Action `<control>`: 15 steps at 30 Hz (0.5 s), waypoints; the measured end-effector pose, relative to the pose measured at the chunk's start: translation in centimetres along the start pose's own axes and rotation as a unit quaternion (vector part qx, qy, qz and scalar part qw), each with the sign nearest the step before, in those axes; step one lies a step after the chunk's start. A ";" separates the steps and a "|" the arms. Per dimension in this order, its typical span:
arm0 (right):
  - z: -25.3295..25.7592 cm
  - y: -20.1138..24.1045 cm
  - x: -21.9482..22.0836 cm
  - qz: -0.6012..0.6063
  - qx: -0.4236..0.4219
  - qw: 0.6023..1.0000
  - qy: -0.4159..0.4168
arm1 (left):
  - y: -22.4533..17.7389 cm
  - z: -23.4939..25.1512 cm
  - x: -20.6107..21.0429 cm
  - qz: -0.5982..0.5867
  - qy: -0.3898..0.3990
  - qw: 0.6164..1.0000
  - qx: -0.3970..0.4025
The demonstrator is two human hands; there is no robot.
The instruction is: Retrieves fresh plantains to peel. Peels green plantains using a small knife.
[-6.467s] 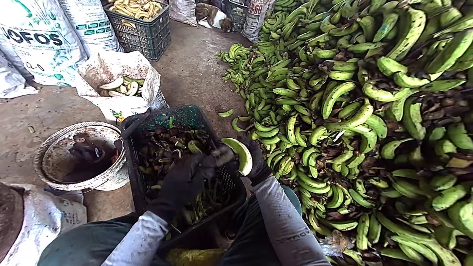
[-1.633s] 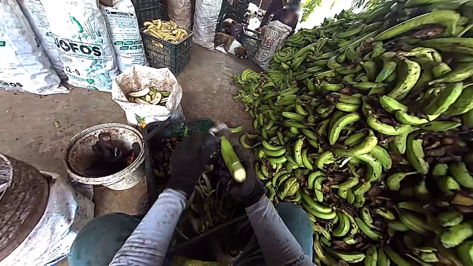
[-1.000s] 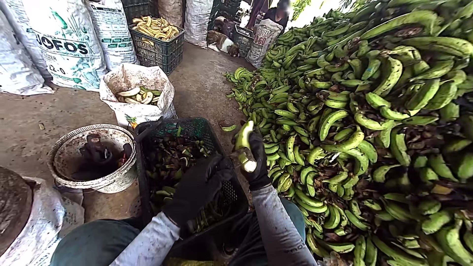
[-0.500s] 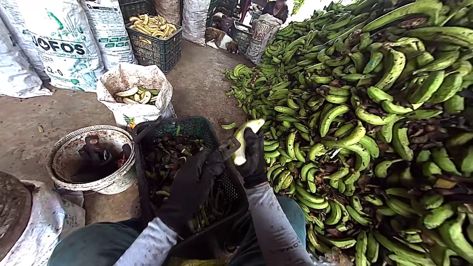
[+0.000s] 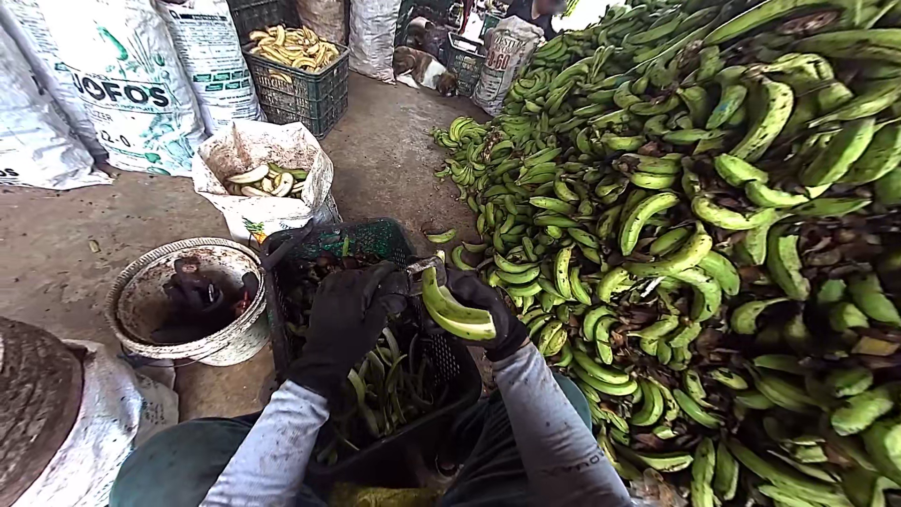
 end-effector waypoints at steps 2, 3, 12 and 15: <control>-0.6 -0.2 0.9 -0.066 0.021 0.997 0.014 | 0.7 0.5 0.5 -0.013 0.011 1.000 -0.025; -0.8 -0.4 1.5 -0.092 0.036 0.995 0.015 | 1.4 0.7 0.7 -0.020 0.015 0.999 -0.044; 1.4 1.8 -2.6 0.130 -0.194 0.954 -0.186 | -1.1 -1.1 2.5 -0.133 0.020 0.990 -0.048; 1.9 2.7 -3.1 0.251 -0.276 0.897 -0.235 | -2.8 -2.1 2.0 -0.109 -0.058 0.992 -0.016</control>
Point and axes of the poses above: each hand's wrist, its own z-axis towards the middle knuckle, its own x-axis out of the palm, y = z × x, the point moved 9 cm from there along z, towards the middle knuckle, and after that the axes turned 2 degrees about -x, right-handed, at the moved point
